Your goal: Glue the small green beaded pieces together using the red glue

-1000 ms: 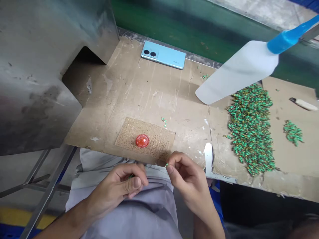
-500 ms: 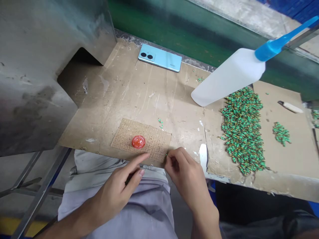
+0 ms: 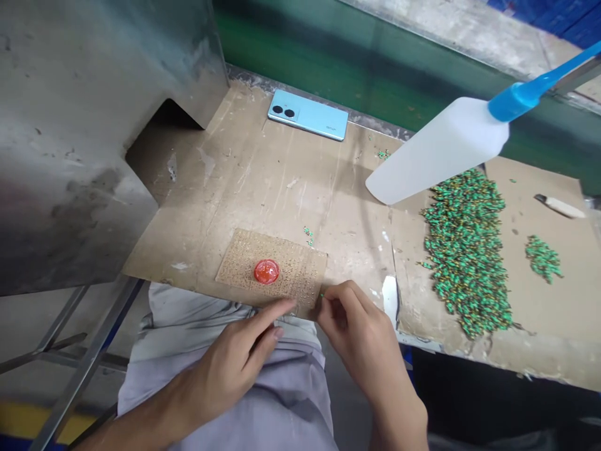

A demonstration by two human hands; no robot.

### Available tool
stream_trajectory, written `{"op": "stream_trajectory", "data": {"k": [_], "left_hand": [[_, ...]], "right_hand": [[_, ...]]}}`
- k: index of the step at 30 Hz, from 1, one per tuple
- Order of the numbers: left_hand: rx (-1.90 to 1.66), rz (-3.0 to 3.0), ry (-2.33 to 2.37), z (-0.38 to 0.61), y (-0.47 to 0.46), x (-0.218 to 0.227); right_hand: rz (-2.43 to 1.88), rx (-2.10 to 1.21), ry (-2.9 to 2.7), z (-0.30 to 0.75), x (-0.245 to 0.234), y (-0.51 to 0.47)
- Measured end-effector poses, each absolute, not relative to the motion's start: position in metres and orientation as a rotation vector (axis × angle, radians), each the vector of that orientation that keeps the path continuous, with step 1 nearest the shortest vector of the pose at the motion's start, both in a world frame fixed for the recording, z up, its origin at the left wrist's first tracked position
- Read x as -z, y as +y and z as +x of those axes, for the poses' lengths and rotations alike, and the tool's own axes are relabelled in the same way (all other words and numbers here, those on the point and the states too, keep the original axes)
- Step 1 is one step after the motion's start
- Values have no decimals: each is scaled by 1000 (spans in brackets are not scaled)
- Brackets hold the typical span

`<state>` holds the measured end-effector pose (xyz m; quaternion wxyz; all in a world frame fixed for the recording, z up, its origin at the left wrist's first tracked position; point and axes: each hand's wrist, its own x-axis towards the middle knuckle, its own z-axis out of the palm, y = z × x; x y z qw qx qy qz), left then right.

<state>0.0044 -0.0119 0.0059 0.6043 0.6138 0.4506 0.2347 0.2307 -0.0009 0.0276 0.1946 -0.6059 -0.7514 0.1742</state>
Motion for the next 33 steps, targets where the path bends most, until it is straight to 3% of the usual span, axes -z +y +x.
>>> {"op": "stream_trajectory", "data": {"k": [6, 13, 33], "left_hand": [[-571, 724, 813, 4, -19, -7], [-648, 395, 656, 0, -12, -12], [-881, 348, 786, -2, -14, -9]], "right_hand": [[-1551, -613, -1943, 222, -43, -9], [-1462, -978, -1682, 207, -45, -27], [-1151, -1337, -1323, 173, -45, -31]]}}
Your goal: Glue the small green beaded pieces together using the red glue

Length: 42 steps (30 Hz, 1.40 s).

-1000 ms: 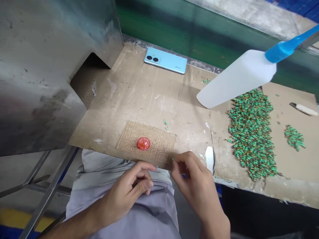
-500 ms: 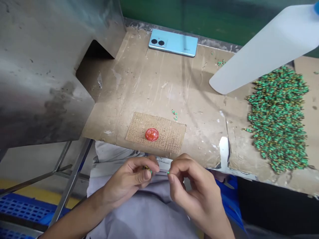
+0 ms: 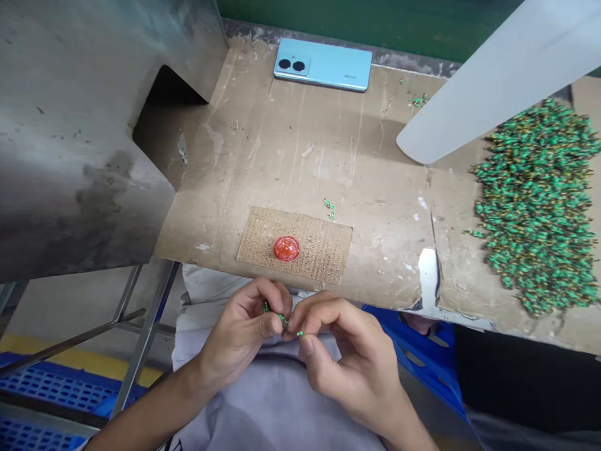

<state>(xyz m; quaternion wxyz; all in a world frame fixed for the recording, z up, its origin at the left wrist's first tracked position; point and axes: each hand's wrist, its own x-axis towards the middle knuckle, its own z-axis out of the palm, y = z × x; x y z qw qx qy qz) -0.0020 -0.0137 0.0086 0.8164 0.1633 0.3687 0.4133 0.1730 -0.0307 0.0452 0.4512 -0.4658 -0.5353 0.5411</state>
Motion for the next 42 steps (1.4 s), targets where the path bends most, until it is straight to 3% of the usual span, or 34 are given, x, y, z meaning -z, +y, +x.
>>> {"op": "stream_trajectory", "data": {"k": [10, 17, 25, 42], "left_hand": [[-852, 861, 945, -12, -10, -19], [-781, 620, 862, -11, -11, -23], [-753, 775, 948, -13, -18, -24], [-825, 870, 916, -17, -12, -20]], "right_hand": [[-1150, -1351, -1187, 178, -42, -30], [-1293, -1270, -1346, 185, -44, -30], [-1411, -1105, -1627, 188, -46, -30], [-1373, -1186, -1743, 187, -58, -21]]}}
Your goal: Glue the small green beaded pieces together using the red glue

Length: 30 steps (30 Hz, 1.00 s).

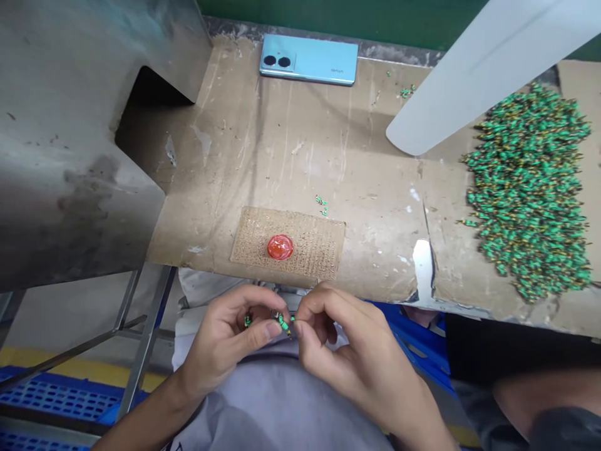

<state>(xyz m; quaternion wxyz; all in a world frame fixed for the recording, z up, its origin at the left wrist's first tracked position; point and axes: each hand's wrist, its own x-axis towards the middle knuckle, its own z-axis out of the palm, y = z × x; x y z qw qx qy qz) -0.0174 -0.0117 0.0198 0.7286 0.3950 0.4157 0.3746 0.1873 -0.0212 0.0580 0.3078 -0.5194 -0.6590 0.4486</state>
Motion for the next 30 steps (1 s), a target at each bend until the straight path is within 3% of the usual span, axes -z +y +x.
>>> {"op": "stream_trajectory", "data": {"k": [30], "left_hand": [[-766, 1362, 854, -22, -9, -28]], "right_hand": [[-1380, -1642, -1699, 200, -59, -11]]}}
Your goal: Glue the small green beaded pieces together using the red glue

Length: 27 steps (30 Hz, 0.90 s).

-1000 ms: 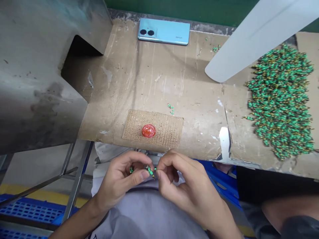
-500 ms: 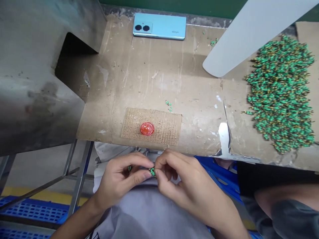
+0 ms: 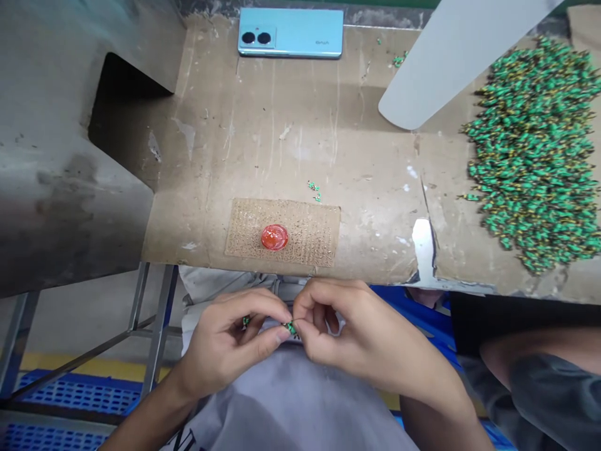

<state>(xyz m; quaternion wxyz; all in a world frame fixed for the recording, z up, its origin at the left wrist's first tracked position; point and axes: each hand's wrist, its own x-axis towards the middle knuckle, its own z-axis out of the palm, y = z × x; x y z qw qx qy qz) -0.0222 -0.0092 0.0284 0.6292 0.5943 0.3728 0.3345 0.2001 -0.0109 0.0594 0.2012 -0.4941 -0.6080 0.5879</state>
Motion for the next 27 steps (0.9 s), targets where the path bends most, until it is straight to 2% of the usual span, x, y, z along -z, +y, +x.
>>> {"op": "stream_trajectory", "data": {"k": [15, 27], "left_hand": [[-702, 1125, 814, -22, -7, -23], [-742, 1127, 827, -23, -8, -20]], "right_hand": [[-1312, -1882, -1500, 202, -57, -8], [-1307, -1866, -1294, 200, -47, -11]]}}
